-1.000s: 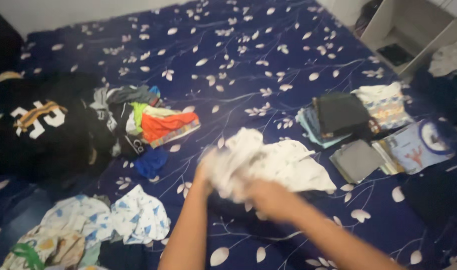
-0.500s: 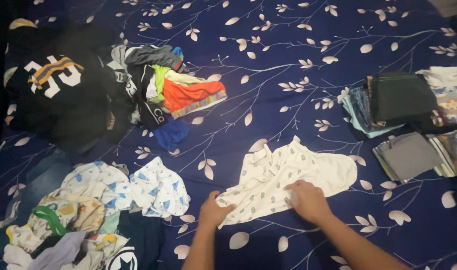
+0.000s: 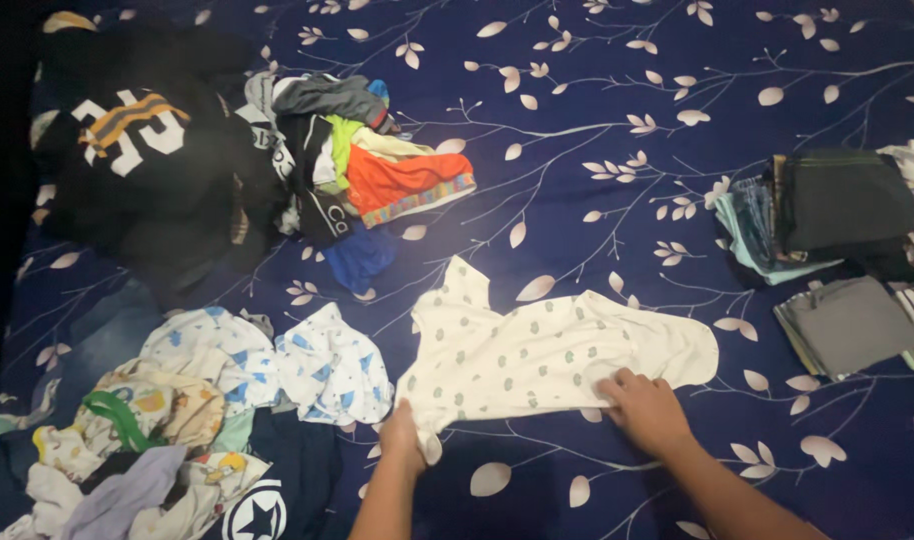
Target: The person folds several small pieces of clothing, including shirts and onesies, one at a time on a bed and places them into a stack.
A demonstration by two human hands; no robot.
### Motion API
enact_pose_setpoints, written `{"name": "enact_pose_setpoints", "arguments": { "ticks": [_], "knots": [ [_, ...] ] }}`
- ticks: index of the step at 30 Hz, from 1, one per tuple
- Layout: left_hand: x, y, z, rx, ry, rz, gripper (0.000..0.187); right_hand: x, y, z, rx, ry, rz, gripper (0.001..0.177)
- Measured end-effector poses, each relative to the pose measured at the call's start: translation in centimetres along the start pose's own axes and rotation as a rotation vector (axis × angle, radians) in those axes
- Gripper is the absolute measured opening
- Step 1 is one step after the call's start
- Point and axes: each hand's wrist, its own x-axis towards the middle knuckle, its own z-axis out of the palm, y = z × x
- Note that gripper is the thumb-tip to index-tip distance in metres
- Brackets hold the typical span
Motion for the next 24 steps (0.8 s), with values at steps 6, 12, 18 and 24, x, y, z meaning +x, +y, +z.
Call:
{"name": "enact_pose_setpoints", "arguments": {
  "ticks": [6, 12, 18, 24],
  "knots": [
    [-9.2, 4.0, 1.1, -0.002, -0.352, -0.084, 0.04, 0.3, -1.8, 0.9, 0.01, 0.068, -0.278, 0.036],
    [-10.7, 10.2, 5.7, -0.054, -0.553, 0.249, 0.032, 3.5, 1.2, -0.4, 0.59, 0.122, 0.043, 0.032],
    [-13.5, 18.9, 14.8, -0.084, -0.632, 0.406, 0.031, 10.5, 9.8, -13.8, 0.508, 0.382, -0.015, 0.011],
    [-22.5, 25.5, 19.0, -0.041, -0.682, 0.734, 0.03, 10.4, 11.1, -25.2, 0.688, 0.514, 0.079, 0.016]
  ]
}}
